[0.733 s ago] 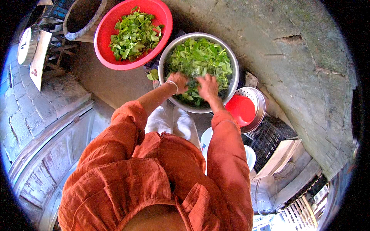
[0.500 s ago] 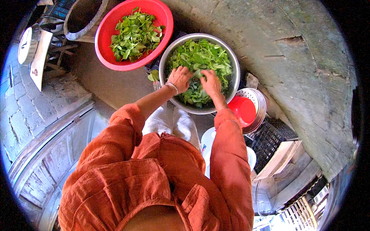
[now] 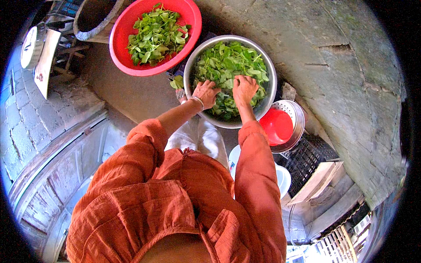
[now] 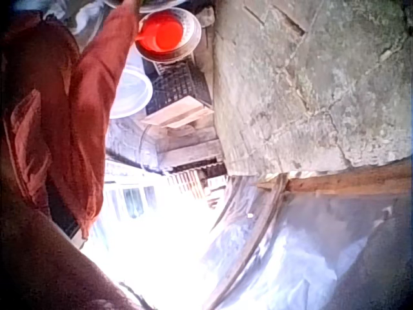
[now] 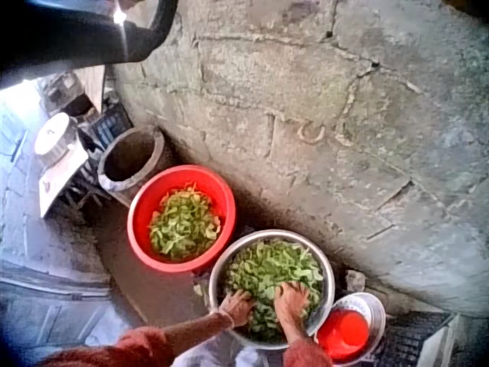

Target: The person washes leafy green vegetables by hand in a metal bowl filled with water, repeatedly submerging and agitating them. They then transfer the washed greens into a red plastic basin. The person briefly walks away to discard a small piece of vegetable before returning to wash their hands and finish the task.

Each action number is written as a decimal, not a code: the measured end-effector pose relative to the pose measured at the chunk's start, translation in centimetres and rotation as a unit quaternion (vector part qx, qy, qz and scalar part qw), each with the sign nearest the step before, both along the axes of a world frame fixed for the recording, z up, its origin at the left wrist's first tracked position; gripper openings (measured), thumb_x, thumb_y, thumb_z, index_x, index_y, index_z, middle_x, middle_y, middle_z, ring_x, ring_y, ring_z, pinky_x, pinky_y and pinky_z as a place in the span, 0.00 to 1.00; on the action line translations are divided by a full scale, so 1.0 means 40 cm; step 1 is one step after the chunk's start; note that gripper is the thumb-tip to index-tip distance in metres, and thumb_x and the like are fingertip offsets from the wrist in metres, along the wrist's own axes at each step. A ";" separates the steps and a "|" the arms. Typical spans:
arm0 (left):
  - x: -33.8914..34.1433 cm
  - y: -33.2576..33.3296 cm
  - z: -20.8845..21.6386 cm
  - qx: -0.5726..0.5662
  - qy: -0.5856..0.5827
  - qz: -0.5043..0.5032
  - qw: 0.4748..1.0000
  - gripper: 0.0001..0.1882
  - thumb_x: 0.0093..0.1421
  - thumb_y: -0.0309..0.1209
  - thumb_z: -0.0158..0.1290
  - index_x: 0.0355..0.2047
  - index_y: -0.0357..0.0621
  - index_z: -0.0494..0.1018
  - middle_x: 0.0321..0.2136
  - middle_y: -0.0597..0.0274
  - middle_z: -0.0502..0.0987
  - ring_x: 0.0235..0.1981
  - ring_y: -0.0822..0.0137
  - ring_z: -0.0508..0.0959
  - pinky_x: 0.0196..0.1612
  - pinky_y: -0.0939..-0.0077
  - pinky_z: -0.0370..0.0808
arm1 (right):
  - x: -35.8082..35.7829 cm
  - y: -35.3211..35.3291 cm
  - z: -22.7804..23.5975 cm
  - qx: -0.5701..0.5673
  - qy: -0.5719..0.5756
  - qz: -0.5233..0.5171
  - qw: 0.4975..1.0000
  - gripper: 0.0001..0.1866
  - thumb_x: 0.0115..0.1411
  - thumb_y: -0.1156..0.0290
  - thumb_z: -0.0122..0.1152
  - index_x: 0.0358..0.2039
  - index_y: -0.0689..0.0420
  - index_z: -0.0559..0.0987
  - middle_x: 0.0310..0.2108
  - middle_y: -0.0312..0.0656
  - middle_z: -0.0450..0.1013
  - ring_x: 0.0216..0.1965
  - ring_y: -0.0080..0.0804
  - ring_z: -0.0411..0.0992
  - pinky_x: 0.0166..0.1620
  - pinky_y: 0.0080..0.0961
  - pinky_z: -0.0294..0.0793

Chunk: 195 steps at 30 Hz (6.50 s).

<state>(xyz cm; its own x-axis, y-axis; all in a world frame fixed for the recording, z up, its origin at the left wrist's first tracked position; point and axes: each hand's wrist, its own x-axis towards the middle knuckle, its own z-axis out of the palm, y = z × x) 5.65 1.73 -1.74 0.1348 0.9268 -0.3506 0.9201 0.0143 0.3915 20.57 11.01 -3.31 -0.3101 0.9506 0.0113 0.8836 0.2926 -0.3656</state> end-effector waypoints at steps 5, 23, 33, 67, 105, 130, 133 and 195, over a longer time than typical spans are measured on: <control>-0.001 -0.022 -0.014 0.021 0.015 -0.020 0.999 0.20 0.45 0.34 0.54 0.42 0.58 0.75 0.43 0.62 0.69 0.47 0.61 0.67 0.46 0.61 0.66 | -0.031 -0.003 -0.032 -0.049 0.017 -0.006 0.999 0.10 0.45 0.59 0.64 0.30 0.43 0.79 0.36 0.37 0.71 0.43 0.41 0.64 0.46 0.40 0.60; -0.005 0.000 0.002 0.117 -0.099 0.092 0.984 0.15 0.48 0.33 0.55 0.38 0.50 0.74 0.39 0.60 0.70 0.43 0.56 0.69 0.46 0.59 0.67 | 0.069 0.037 -0.059 -0.210 0.235 -0.089 0.945 0.09 0.47 0.67 0.63 0.26 0.58 0.80 0.27 0.45 0.75 0.32 0.41 0.73 0.40 0.33 0.70; 0.047 0.097 -0.055 0.108 -0.190 0.163 0.962 0.13 0.46 0.29 0.57 0.35 0.55 0.76 0.46 0.67 0.73 0.55 0.56 0.64 0.57 0.56 0.59 | 0.064 0.025 0.067 -0.260 0.261 -0.075 0.927 0.09 0.49 0.68 0.60 0.26 0.62 0.79 0.23 0.44 0.75 0.26 0.33 0.72 0.35 0.27 0.70; 0.006 0.066 0.003 -0.150 -0.592 0.334 0.718 0.07 0.55 0.29 0.56 0.35 0.44 0.75 0.29 0.72 0.76 0.32 0.79 0.73 0.37 0.82 0.69 | -0.003 0.015 0.242 0.016 0.105 0.200 0.974 0.19 0.45 0.73 0.63 0.40 0.42 0.79 0.49 0.39 0.63 0.49 0.42 0.61 0.51 0.38 0.61; -0.065 0.010 0.001 -0.015 -0.553 0.211 0.806 0.14 0.49 0.21 0.56 0.37 0.47 0.74 0.36 0.67 0.75 0.39 0.69 0.73 0.48 0.73 0.69 | -0.080 0.041 0.137 -0.352 0.367 -0.055 0.859 0.06 0.51 0.70 0.63 0.28 0.57 0.80 0.30 0.33 0.74 0.32 0.22 0.70 0.36 0.20 0.67; -0.216 -0.202 -0.159 0.063 -0.452 0.696 0.554 0.10 0.52 0.28 0.59 0.35 0.41 0.76 0.28 0.62 0.79 0.28 0.70 0.77 0.33 0.75 0.75 | -0.067 -0.082 0.114 -0.494 0.450 -0.187 0.720 0.11 0.56 0.70 0.59 0.40 0.57 0.77 0.32 0.35 0.75 0.29 0.18 0.70 0.30 0.14 0.71; -0.206 -0.154 -0.140 0.003 -0.235 0.657 0.717 0.11 0.47 0.28 0.62 0.33 0.44 0.76 0.31 0.59 0.79 0.29 0.68 0.77 0.32 0.75 0.75 | -0.040 -0.086 0.109 -0.479 0.443 -0.211 0.728 0.10 0.55 0.71 0.59 0.39 0.57 0.77 0.31 0.35 0.75 0.28 0.17 0.70 0.28 0.12 0.70; -0.004 0.049 0.076 -0.066 0.027 -0.004 0.997 0.23 0.49 0.26 0.48 0.48 0.51 0.70 0.45 0.55 0.70 0.49 0.56 0.71 0.52 0.58 0.68 | 0.062 -0.087 0.077 0.028 -0.029 0.101 0.994 0.17 0.50 0.72 0.54 0.43 0.48 0.76 0.49 0.36 0.65 0.47 0.42 0.62 0.45 0.40 0.64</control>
<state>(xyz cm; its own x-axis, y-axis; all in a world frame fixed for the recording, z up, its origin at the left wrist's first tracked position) 5.50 3.68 1.31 0.1196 0.8706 -0.4772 0.9399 0.0555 0.3368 23.05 7.52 -0.22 -0.4965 0.8672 0.0394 0.8240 0.4850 -0.2930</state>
